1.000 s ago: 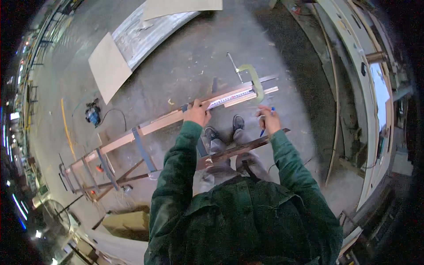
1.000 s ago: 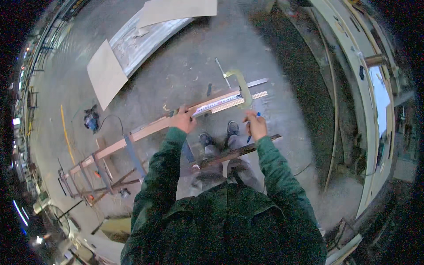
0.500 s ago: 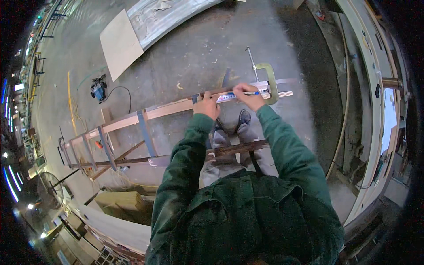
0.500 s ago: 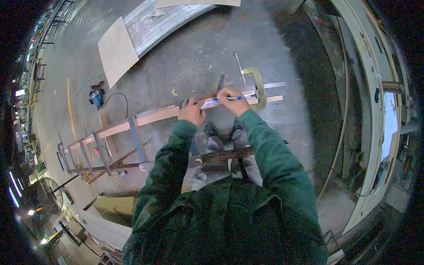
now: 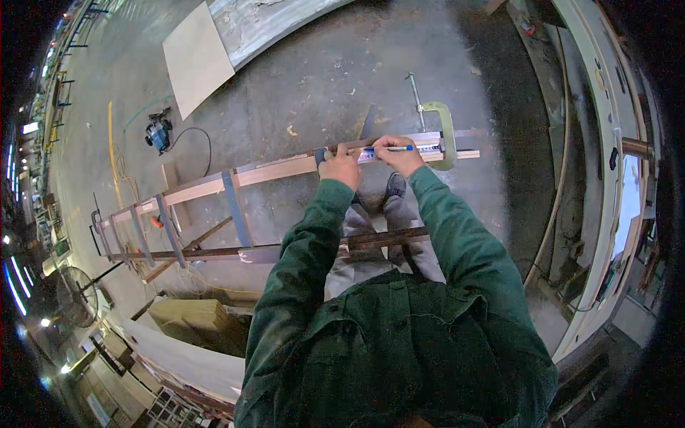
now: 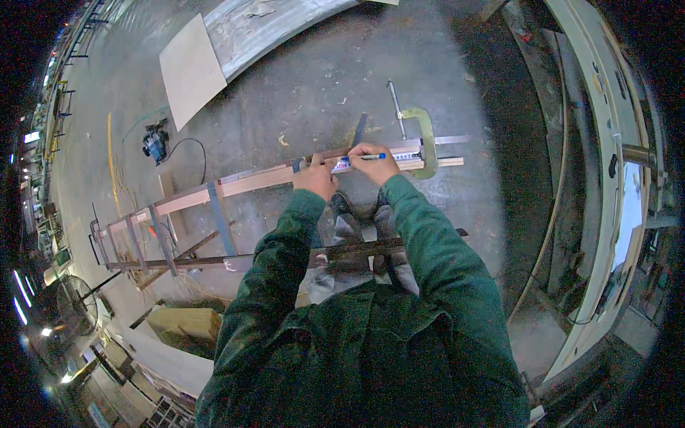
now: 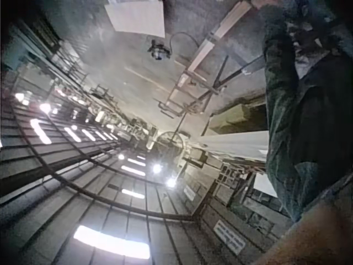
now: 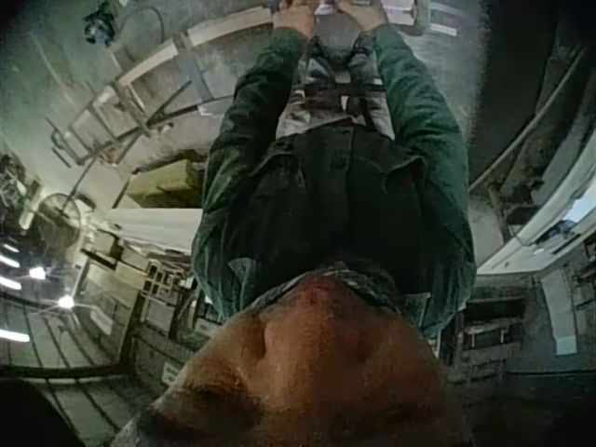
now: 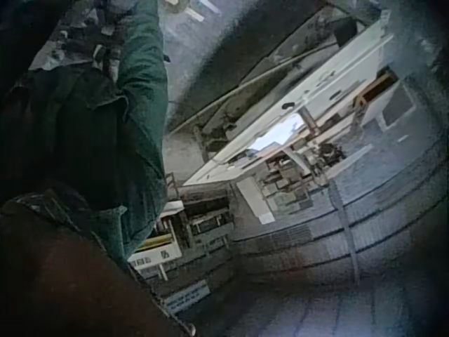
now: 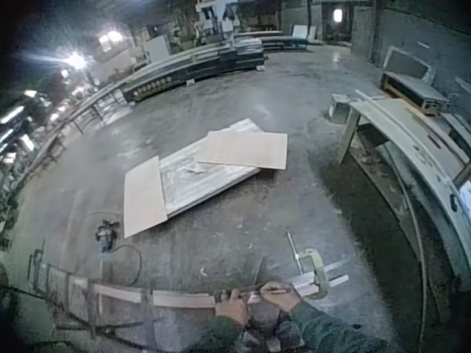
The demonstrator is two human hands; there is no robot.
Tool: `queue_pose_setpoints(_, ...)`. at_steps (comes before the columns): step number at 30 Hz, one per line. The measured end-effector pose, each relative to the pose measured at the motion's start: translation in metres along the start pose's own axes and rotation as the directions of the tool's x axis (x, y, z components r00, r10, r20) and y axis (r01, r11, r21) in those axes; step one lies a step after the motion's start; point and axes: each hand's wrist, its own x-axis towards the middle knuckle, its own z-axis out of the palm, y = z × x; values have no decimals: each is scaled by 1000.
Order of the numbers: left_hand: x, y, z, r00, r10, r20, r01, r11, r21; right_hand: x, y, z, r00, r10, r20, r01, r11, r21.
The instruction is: Using a hand router to trim and shape the edge of a wooden frame component.
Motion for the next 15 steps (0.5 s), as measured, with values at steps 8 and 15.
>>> queue_pose_setpoints(8, 8, -4, 2, 999, 48, 0, -48, 999, 26, 3, -10, -2, 1000, -7, -30, 5, 998, -65)
queue_pose_setpoints(15, 9, -17, 26, 999, -40, 4, 40, 997, -72, -15, -43, 6, 999, 33, -10, -31, 985, 168)
